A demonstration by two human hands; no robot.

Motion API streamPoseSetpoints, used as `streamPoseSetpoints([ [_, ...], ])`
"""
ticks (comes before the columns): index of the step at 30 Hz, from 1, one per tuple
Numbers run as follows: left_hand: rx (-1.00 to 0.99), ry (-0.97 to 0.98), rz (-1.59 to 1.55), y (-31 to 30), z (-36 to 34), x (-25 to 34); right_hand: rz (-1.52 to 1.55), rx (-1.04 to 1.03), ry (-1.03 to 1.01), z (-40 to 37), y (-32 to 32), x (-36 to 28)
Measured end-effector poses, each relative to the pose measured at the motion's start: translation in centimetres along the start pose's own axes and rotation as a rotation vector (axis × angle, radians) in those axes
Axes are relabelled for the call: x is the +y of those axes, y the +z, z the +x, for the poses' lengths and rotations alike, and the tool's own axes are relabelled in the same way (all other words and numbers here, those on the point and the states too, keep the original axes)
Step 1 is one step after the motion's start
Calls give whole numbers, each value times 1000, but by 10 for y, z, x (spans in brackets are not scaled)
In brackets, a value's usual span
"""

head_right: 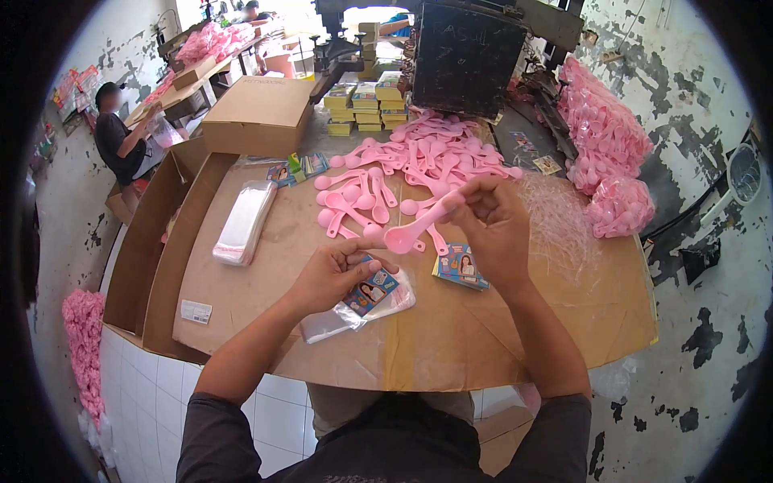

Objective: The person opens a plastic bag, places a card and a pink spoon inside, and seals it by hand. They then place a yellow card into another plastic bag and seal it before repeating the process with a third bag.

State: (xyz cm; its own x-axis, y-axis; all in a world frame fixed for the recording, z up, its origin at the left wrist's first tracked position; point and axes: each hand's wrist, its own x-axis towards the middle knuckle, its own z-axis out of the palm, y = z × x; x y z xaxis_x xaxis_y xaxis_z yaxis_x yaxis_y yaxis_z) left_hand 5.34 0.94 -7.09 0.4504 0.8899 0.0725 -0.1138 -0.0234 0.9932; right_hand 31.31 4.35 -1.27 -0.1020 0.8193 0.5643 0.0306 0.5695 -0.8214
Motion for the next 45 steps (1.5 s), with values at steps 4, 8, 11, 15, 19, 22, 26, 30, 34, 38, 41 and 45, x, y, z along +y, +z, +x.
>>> streamPoseSetpoints([
  [4,-13,-1,-12,0,1,2,9,12,45,3,-7,3],
  [8,26,-20,17,-2,0,-2,0,30,71,4,-11,5],
  [11,48,-16,27,-1,0,-1,29,-6,118,4,-9,6],
  [15,31,-11,22,1,0,1,-10,-116,148,4,-6,5],
  [19,5,-11,49,2,0,0,59,-219,146,6,0,0],
  [22,-10,-3,14,3,0,-4,103,-225,149,2,8,2],
  [26,-3,-5,43,-1,1,-5,129,-259,211,-11,13,12],
  [30,-40,43,34,-3,1,-2,-233,-492,-87,-13,6,16],
  [34,-92,8,-100,0,-4,2,95,-436,127,-5,11,-1],
  [38,-179,-69,-74,-4,-6,9,-39,-515,-22,0,22,-19],
  [41,-253,-100,-158,-8,-8,9,-132,-680,-164,6,21,-33],
  [45,-108,146,-275,-6,-3,6,-417,-584,-422,14,28,-56],
])
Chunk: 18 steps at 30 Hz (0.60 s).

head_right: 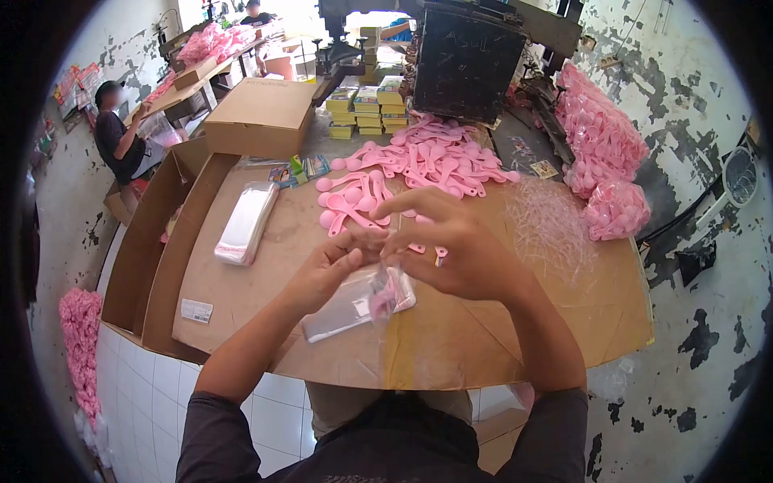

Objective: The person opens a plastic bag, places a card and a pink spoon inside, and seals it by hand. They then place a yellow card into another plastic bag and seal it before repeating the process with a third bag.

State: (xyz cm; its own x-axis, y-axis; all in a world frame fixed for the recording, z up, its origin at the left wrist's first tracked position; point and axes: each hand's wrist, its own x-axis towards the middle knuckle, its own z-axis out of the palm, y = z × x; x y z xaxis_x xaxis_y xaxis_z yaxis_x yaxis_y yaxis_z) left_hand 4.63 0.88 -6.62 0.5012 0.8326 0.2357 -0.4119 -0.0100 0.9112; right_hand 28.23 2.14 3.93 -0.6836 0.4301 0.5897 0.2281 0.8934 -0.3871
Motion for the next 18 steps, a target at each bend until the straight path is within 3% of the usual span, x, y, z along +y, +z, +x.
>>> streamPoseSetpoints([
  [3,-33,155,340,-3,-4,0,-140,0,-19,4,-8,-18],
  [6,-46,212,566,9,-13,6,-195,1,187,0,-5,-21],
  [12,17,276,634,24,-10,7,-107,-21,250,3,-4,-31],
  [18,99,151,379,35,-10,15,-128,126,279,-1,10,-23],
])
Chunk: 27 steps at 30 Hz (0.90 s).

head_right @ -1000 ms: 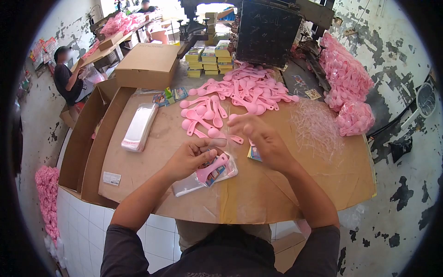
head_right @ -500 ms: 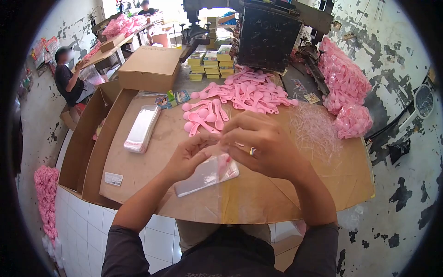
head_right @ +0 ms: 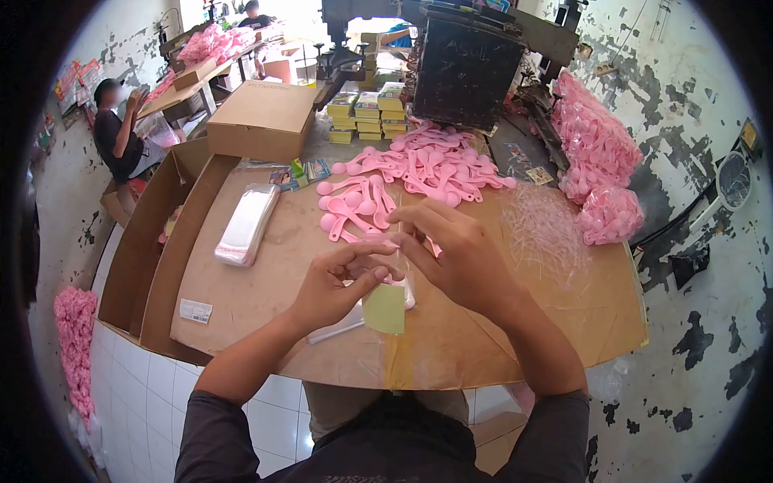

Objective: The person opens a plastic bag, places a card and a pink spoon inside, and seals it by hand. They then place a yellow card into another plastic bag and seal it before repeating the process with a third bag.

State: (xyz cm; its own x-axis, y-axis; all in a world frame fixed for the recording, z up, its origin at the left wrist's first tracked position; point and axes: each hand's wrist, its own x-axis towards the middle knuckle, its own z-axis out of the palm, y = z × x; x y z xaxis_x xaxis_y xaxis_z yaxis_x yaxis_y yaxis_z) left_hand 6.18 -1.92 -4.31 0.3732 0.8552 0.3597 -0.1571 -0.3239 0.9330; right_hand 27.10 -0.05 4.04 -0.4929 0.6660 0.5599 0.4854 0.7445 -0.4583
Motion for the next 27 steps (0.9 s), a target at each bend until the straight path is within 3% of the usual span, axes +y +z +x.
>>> streamPoseSetpoints([
  [3,23,-41,-48,-2,-3,-2,-225,150,-295,0,8,6],
  [12,68,162,523,-2,-6,-18,-644,41,-525,-3,33,4],
  [15,-17,42,562,1,-8,-8,-555,29,-417,-1,39,18],
  [18,29,-60,336,-3,-2,-1,-438,170,-286,6,18,31],
  [22,24,-136,91,-7,0,-7,599,-202,504,-16,-63,65],
  [27,58,-196,-117,-5,3,-7,417,55,655,-67,-123,181],
])
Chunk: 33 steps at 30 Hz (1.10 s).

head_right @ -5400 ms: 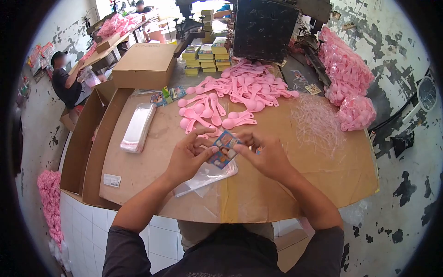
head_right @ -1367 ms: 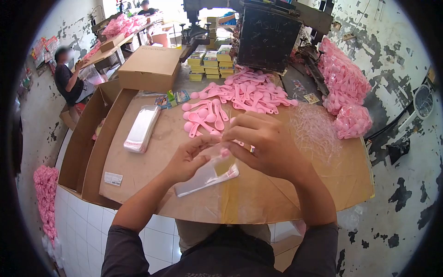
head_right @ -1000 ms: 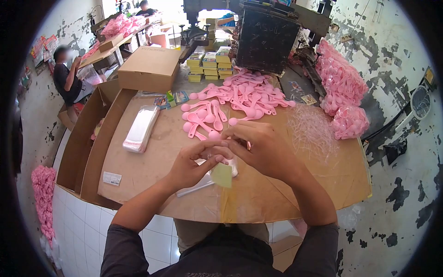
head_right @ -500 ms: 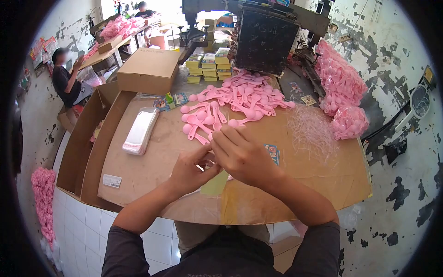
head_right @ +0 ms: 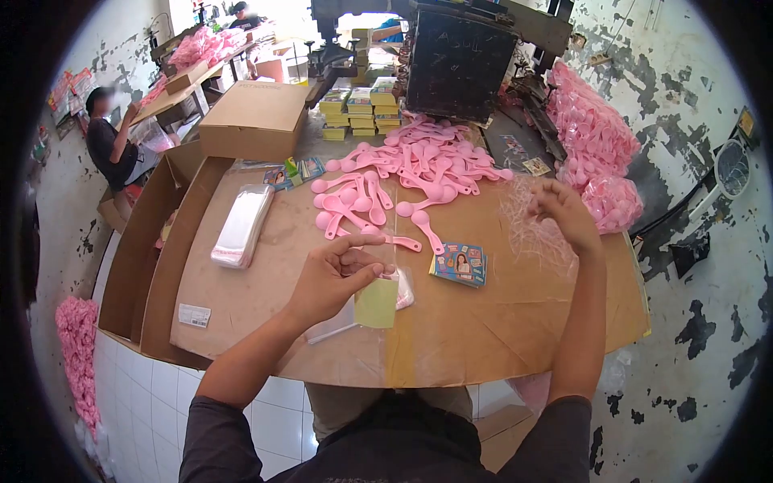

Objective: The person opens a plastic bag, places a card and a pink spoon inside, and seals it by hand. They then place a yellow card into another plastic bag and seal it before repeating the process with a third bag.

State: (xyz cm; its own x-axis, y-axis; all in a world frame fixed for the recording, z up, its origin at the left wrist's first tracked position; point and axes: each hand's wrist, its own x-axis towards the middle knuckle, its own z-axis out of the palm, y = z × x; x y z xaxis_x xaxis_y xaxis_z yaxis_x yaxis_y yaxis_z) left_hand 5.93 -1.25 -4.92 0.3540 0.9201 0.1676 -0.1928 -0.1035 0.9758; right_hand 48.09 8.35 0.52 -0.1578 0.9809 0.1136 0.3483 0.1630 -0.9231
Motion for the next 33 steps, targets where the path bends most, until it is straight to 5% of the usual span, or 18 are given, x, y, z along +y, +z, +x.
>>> streamPoseSetpoints([
  [3,27,20,70,-1,1,-3,-1639,508,-476,-11,-37,88],
  [6,33,-8,58,-2,4,-11,-1265,503,-282,-25,4,26],
  [8,41,2,14,1,5,-18,-975,416,-574,-22,38,7],
  [10,47,14,17,2,6,-22,-432,35,-261,-36,94,-27],
  [12,49,25,58,1,6,-25,-198,-240,-368,-41,138,-30],
  [18,36,38,-6,2,5,-21,271,-389,-159,-40,193,-27],
  [24,-2,-53,-4,-5,8,-21,293,-392,-108,-36,183,-20],
  [33,10,116,183,-12,8,-37,348,-372,-124,-31,183,-4],
])
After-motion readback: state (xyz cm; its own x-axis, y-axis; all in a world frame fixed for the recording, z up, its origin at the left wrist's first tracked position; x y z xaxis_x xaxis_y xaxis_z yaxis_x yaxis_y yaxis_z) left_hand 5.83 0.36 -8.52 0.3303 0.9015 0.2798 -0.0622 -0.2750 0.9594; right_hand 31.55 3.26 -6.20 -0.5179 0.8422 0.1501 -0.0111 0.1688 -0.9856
